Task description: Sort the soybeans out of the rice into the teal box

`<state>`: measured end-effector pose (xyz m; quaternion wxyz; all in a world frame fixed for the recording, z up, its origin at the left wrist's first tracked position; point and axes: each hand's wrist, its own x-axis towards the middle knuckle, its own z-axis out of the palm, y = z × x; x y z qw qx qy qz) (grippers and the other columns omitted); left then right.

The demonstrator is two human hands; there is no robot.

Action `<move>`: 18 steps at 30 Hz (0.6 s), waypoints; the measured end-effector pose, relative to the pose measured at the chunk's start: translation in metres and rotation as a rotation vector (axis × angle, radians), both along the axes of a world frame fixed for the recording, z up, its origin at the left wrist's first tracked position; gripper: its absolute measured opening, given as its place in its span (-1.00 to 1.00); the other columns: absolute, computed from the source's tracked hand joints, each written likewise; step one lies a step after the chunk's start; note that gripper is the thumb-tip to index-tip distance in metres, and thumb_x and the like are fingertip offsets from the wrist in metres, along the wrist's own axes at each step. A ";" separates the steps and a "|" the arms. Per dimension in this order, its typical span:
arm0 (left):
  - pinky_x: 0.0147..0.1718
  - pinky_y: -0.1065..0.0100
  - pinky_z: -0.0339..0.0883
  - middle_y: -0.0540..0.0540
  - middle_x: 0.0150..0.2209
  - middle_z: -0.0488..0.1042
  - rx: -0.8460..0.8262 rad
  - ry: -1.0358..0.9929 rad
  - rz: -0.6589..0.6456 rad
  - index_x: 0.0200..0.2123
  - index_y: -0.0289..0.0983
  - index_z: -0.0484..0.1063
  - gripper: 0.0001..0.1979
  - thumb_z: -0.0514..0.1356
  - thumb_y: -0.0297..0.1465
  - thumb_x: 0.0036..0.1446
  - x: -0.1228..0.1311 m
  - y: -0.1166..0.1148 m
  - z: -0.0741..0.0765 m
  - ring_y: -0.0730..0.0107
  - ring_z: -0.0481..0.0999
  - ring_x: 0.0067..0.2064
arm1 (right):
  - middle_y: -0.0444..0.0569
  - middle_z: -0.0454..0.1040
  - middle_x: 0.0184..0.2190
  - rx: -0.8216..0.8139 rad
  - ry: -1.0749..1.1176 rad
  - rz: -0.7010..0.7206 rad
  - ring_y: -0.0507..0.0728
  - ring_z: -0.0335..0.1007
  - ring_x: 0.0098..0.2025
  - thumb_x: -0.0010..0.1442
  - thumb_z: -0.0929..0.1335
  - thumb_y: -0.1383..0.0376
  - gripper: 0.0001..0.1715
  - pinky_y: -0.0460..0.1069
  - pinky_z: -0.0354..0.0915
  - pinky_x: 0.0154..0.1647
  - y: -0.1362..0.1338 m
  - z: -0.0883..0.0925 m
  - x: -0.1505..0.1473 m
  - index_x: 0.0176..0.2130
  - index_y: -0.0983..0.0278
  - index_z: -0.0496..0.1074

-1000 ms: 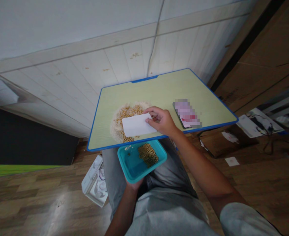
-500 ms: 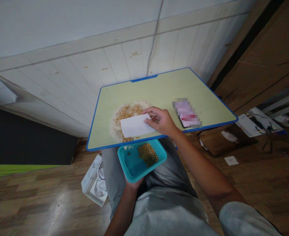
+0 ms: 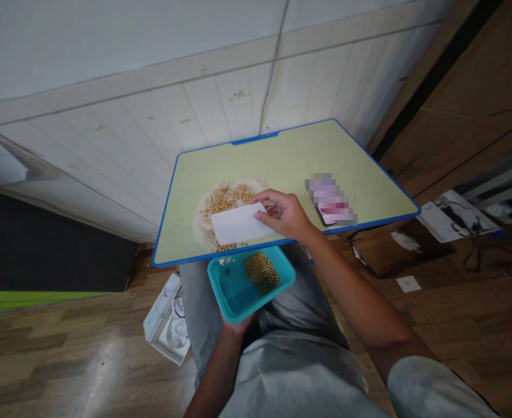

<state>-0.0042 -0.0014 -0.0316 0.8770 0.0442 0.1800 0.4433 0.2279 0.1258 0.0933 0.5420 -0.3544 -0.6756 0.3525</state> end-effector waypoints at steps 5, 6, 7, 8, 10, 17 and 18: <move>0.55 -0.13 -0.58 -0.02 0.45 0.37 -0.046 0.033 0.020 0.21 -0.13 0.65 -0.12 -0.32 0.17 0.46 -0.002 0.000 -0.009 0.20 -0.30 0.64 | 0.01 0.70 -0.01 0.013 -0.019 -0.005 0.10 0.67 -0.08 0.26 0.47 0.23 -0.73 -0.08 0.54 -0.23 -0.001 0.002 0.001 -0.04 0.22 0.62; 0.55 -0.12 -0.57 -0.02 0.45 0.36 -0.052 0.037 0.023 0.22 -0.12 0.64 -0.13 -0.32 0.16 0.47 -0.003 0.000 -0.012 0.21 -0.30 0.64 | 0.00 0.70 -0.01 0.011 -0.024 -0.007 0.10 0.67 -0.08 0.26 0.47 0.23 -0.73 -0.08 0.54 -0.23 -0.001 0.003 0.001 -0.04 0.22 0.63; 0.55 -0.13 -0.55 -0.02 0.46 0.36 -0.057 0.041 0.030 0.23 -0.12 0.64 -0.15 -0.31 0.15 0.47 -0.003 0.000 -0.014 0.21 -0.30 0.64 | 0.00 0.70 -0.01 0.011 -0.028 -0.007 0.10 0.67 -0.09 0.26 0.47 0.23 -0.73 -0.08 0.54 -0.23 -0.002 0.003 0.002 -0.04 0.21 0.63; 0.56 -0.13 -0.53 -0.03 0.46 0.35 -0.061 0.046 0.039 0.23 -0.13 0.63 -0.16 -0.30 0.14 0.48 -0.003 0.001 -0.015 0.20 -0.30 0.65 | 0.00 0.70 -0.01 0.012 -0.033 -0.007 0.10 0.67 -0.09 0.27 0.47 0.23 -0.73 -0.08 0.54 -0.23 -0.002 0.003 0.002 -0.04 0.21 0.63; 0.56 -0.13 -0.47 -0.07 0.46 0.36 -0.067 0.052 0.057 0.23 -0.15 0.63 -0.19 -0.26 0.13 0.49 -0.003 0.001 -0.016 0.18 -0.28 0.65 | 0.00 0.70 -0.01 0.017 -0.038 -0.005 0.09 0.66 -0.10 0.27 0.48 0.22 -0.73 -0.08 0.53 -0.22 -0.002 0.003 0.002 -0.03 0.21 0.63; 0.56 -0.19 -0.46 -0.08 0.46 0.38 -0.101 0.069 0.079 0.19 -0.17 0.66 -0.19 -0.22 0.14 0.48 0.001 0.001 -0.007 0.09 -0.23 0.65 | -0.01 0.69 -0.02 0.026 -0.053 0.020 0.08 0.65 -0.13 0.28 0.48 0.16 -0.70 -0.09 0.52 -0.25 -0.001 0.001 0.003 -0.02 0.21 0.64; 0.56 -0.18 -0.46 -0.08 0.45 0.39 -0.107 0.073 0.083 0.18 -0.18 0.67 -0.18 -0.23 0.15 0.48 0.002 0.001 -0.006 0.10 -0.24 0.65 | -0.01 0.69 -0.02 0.028 -0.054 0.020 0.08 0.64 -0.13 0.29 0.48 0.17 -0.71 -0.09 0.52 -0.24 -0.001 0.001 0.003 -0.02 0.21 0.63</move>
